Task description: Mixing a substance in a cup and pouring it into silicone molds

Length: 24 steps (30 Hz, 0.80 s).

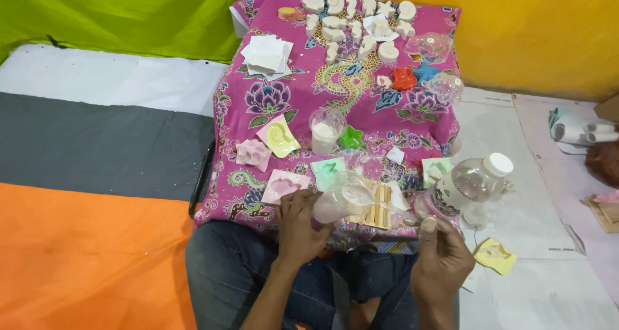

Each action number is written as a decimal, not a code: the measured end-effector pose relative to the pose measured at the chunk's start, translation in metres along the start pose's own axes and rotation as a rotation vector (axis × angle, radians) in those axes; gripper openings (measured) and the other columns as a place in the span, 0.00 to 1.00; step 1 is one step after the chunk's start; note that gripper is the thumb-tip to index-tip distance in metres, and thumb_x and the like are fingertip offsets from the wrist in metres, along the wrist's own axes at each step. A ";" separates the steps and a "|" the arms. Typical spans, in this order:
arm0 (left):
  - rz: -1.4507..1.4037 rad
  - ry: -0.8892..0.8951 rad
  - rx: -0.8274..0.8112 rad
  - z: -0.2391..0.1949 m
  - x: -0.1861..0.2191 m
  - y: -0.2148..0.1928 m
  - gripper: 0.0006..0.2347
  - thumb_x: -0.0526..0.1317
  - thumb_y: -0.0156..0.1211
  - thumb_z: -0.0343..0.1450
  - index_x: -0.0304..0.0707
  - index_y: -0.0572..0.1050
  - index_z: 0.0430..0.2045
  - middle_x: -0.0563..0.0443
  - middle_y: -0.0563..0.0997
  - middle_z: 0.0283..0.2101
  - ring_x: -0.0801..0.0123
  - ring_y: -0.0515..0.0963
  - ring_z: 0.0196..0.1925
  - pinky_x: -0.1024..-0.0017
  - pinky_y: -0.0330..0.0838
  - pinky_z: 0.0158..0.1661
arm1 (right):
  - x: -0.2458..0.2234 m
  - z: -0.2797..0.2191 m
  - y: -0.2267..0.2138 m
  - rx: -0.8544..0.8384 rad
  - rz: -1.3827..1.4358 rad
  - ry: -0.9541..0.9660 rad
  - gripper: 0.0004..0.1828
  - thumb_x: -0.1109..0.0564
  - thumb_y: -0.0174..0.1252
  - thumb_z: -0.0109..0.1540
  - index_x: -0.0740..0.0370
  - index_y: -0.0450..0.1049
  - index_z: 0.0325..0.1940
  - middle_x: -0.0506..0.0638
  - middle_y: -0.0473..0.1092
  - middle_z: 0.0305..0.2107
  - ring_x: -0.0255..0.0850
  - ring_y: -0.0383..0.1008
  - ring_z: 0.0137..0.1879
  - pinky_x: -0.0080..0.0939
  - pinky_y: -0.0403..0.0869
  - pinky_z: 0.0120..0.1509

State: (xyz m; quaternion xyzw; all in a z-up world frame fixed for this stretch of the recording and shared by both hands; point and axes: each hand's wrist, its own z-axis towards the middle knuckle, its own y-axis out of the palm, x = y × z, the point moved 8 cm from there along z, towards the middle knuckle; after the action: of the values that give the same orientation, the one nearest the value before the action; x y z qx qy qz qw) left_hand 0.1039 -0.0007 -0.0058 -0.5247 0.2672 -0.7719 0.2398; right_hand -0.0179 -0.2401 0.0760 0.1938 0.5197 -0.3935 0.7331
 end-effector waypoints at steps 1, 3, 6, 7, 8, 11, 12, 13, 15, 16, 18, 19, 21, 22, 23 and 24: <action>0.021 0.010 0.000 0.000 -0.001 0.005 0.28 0.58 0.70 0.61 0.47 0.77 0.53 0.50 0.74 0.55 0.52 0.66 0.59 0.48 0.58 0.54 | 0.005 -0.001 0.002 -0.015 -0.011 0.024 0.13 0.54 0.58 0.70 0.69 0.78 0.50 0.55 0.78 0.39 0.41 0.78 0.47 0.40 0.78 0.54; 0.041 0.018 0.002 0.001 -0.003 0.013 0.28 0.58 0.70 0.60 0.46 0.78 0.53 0.50 0.74 0.54 0.51 0.66 0.57 0.50 0.57 0.51 | 0.008 -0.002 0.005 -0.031 -0.022 0.047 0.13 0.55 0.57 0.70 0.69 0.78 0.50 0.56 0.78 0.41 0.42 0.78 0.50 0.40 0.78 0.57; 0.064 0.080 0.031 0.004 0.001 0.018 0.28 0.55 0.70 0.60 0.46 0.76 0.53 0.51 0.77 0.53 0.52 0.69 0.56 0.50 0.57 0.52 | 0.008 -0.003 0.010 -0.060 0.025 0.089 0.13 0.56 0.56 0.70 0.70 0.77 0.51 0.58 0.78 0.42 0.45 0.79 0.50 0.42 0.79 0.57; 0.066 0.071 0.030 0.003 0.001 0.020 0.28 0.51 0.68 0.58 0.48 0.75 0.54 0.53 0.78 0.54 0.53 0.69 0.56 0.51 0.56 0.52 | 0.006 -0.003 0.009 -0.047 0.010 0.067 0.13 0.57 0.56 0.70 0.70 0.78 0.50 0.58 0.78 0.42 0.45 0.79 0.50 0.42 0.79 0.57; 0.069 0.062 0.029 0.003 0.000 0.022 0.28 0.47 0.66 0.57 0.50 0.75 0.55 0.56 0.79 0.55 0.55 0.69 0.56 0.52 0.56 0.52 | 0.003 -0.003 0.008 -0.035 -0.006 0.046 0.13 0.57 0.57 0.70 0.70 0.78 0.50 0.58 0.78 0.41 0.44 0.79 0.50 0.43 0.80 0.56; -0.088 0.042 0.062 0.002 0.005 0.011 0.29 0.43 0.69 0.54 0.53 0.75 0.54 0.56 0.83 0.49 0.57 0.69 0.57 0.56 0.54 0.53 | 0.007 -0.005 -0.001 0.034 -0.040 0.024 0.13 0.55 0.57 0.70 0.70 0.77 0.50 0.60 0.78 0.44 0.44 0.78 0.50 0.42 0.79 0.55; -0.088 0.040 0.060 0.001 0.001 0.014 0.29 0.43 0.69 0.54 0.53 0.75 0.54 0.56 0.83 0.49 0.57 0.69 0.57 0.56 0.54 0.53 | 0.009 -0.008 -0.004 0.033 -0.042 0.026 0.13 0.55 0.57 0.70 0.70 0.77 0.50 0.60 0.78 0.44 0.44 0.78 0.50 0.42 0.79 0.55; -0.143 0.035 0.097 0.001 -0.003 0.013 0.29 0.45 0.66 0.54 0.53 0.76 0.54 0.56 0.82 0.49 0.58 0.70 0.57 0.57 0.55 0.53 | 0.006 -0.010 -0.006 0.019 -0.010 -0.028 0.14 0.56 0.56 0.71 0.72 0.76 0.50 0.60 0.77 0.42 0.44 0.78 0.48 0.41 0.79 0.53; -0.199 0.026 0.132 0.000 -0.006 0.010 0.30 0.47 0.64 0.54 0.53 0.77 0.55 0.55 0.80 0.49 0.59 0.71 0.57 0.58 0.55 0.53 | -0.001 -0.014 -0.008 0.003 0.019 -0.079 0.14 0.57 0.55 0.72 0.74 0.75 0.49 0.60 0.76 0.41 0.44 0.78 0.46 0.39 0.78 0.52; -0.250 -0.022 0.106 0.000 -0.007 0.009 0.32 0.37 0.58 0.51 0.52 0.76 0.55 0.52 0.78 0.49 0.60 0.71 0.58 0.59 0.55 0.56 | -0.017 -0.018 -0.008 0.012 0.015 -0.214 0.14 0.56 0.54 0.71 0.75 0.73 0.45 0.60 0.72 0.35 0.47 0.73 0.43 0.43 0.73 0.50; -0.299 -0.066 0.079 0.004 -0.007 0.007 0.36 0.28 0.52 0.48 0.51 0.76 0.56 0.50 0.75 0.49 0.61 0.72 0.59 0.59 0.55 0.60 | -0.036 -0.022 -0.007 0.026 0.013 -0.349 0.15 0.56 0.54 0.71 0.76 0.71 0.40 0.60 0.69 0.30 0.49 0.68 0.40 0.47 0.68 0.49; -0.365 -0.036 0.098 0.005 -0.004 0.004 0.28 0.38 0.62 0.55 0.49 0.76 0.54 0.52 0.78 0.51 0.61 0.71 0.59 0.60 0.59 0.59 | -0.045 -0.025 -0.009 0.055 -0.011 -0.440 0.16 0.57 0.54 0.70 0.77 0.70 0.39 0.64 0.69 0.30 0.52 0.68 0.38 0.48 0.69 0.47; -0.430 -0.005 0.116 0.007 0.002 -0.002 0.24 0.49 0.72 0.62 0.46 0.77 0.53 0.54 0.80 0.53 0.60 0.70 0.59 0.61 0.62 0.58 | -0.060 -0.029 -0.011 0.086 -0.036 -0.531 0.16 0.57 0.53 0.69 0.78 0.69 0.39 0.68 0.69 0.29 0.55 0.69 0.36 0.50 0.69 0.46; -0.469 0.031 0.138 0.008 0.007 -0.008 0.23 0.51 0.70 0.64 0.44 0.78 0.52 0.52 0.81 0.52 0.61 0.72 0.58 0.61 0.66 0.58 | -0.069 -0.031 -0.006 0.032 -0.080 -0.582 0.14 0.58 0.54 0.67 0.76 0.71 0.37 0.65 0.71 0.29 0.54 0.69 0.36 0.48 0.69 0.43; -0.508 0.068 0.158 0.008 0.011 -0.013 0.23 0.53 0.68 0.66 0.41 0.79 0.51 0.50 0.82 0.50 0.61 0.74 0.57 0.62 0.70 0.57 | -0.077 -0.033 -0.001 -0.022 -0.126 -0.630 0.12 0.59 0.55 0.65 0.73 0.74 0.35 0.62 0.72 0.28 0.53 0.70 0.35 0.47 0.70 0.41; -0.508 0.070 0.157 0.008 0.011 -0.013 0.23 0.53 0.68 0.66 0.41 0.79 0.51 0.50 0.82 0.50 0.61 0.74 0.57 0.62 0.70 0.57 | -0.075 -0.034 -0.001 -0.020 -0.127 -0.630 0.12 0.59 0.55 0.65 0.73 0.74 0.35 0.62 0.72 0.28 0.53 0.70 0.35 0.47 0.70 0.41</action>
State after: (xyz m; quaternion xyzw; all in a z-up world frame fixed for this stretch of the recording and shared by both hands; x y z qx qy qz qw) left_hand 0.1063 0.0005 0.0121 -0.5278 0.0744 -0.8433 0.0690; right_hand -0.0506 -0.1885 0.1318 0.0224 0.2820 -0.4738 0.8339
